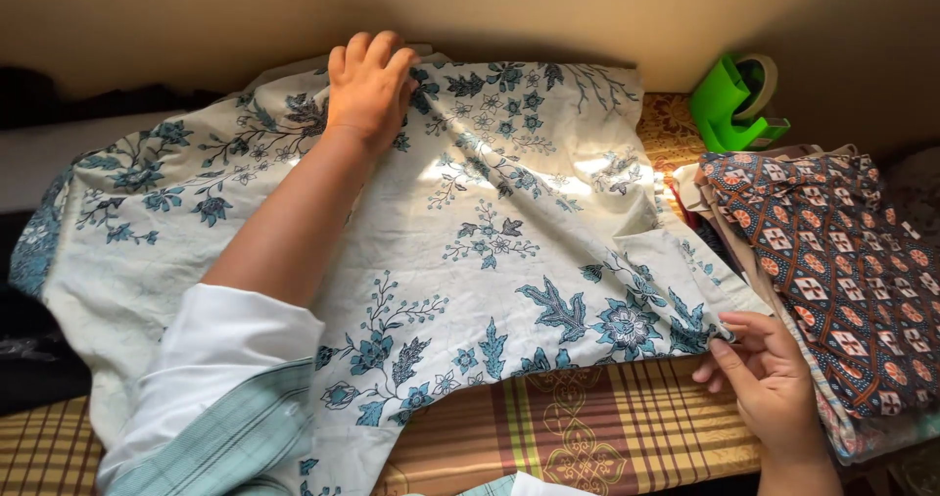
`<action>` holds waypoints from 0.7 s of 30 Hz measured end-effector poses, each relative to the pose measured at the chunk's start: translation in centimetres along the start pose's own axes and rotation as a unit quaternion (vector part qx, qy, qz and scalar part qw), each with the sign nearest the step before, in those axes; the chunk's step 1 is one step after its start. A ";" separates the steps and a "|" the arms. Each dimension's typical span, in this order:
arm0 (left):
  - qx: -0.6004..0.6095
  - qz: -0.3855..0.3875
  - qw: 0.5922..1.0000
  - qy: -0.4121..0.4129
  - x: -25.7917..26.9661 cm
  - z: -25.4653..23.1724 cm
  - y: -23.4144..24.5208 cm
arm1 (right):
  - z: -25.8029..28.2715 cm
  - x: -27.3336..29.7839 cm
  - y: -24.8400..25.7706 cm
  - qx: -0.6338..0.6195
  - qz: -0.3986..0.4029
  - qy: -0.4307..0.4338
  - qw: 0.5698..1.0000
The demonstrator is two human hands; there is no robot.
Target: Folding a floral patterned piece of clothing on a table.
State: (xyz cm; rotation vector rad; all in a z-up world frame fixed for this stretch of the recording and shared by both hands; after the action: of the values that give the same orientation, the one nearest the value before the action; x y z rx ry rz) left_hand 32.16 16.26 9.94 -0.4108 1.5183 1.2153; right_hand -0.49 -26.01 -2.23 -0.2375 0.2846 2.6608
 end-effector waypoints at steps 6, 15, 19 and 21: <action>-0.156 0.252 0.953 0.056 4.8 8.0 0.1 | 0.4 -0.1 -0.1 0.017 -0.021 -0.008 1.000; -0.093 0.060 0.980 0.165 7.4 15.3 3.8 | -0.4 -0.2 -0.4 0.030 -0.005 -0.017 0.999; -0.074 0.011 0.982 0.176 6.3 16.6 2.2 | -0.6 -0.3 -0.1 0.025 -0.022 -0.018 0.999; -0.130 0.014 0.986 0.106 6.1 16.6 0.6 | -1.1 -0.2 0.3 -0.003 -0.030 -0.024 0.999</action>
State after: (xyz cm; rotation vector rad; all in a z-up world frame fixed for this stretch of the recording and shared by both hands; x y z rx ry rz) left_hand 38.20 32.62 6.85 -0.7127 1.5530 1.4341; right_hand -0.27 -26.62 -3.23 -0.1820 0.2495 2.6054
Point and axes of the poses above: each hand's wrist, its own x-axis away from the middle knuckle, its own y-axis out of the back of the hand, z = x × y, the point moved 10 cm from there along -x, towards the middle knuckle, and after that the axes turned 10 degrees about -z, right-handed, at the moved point
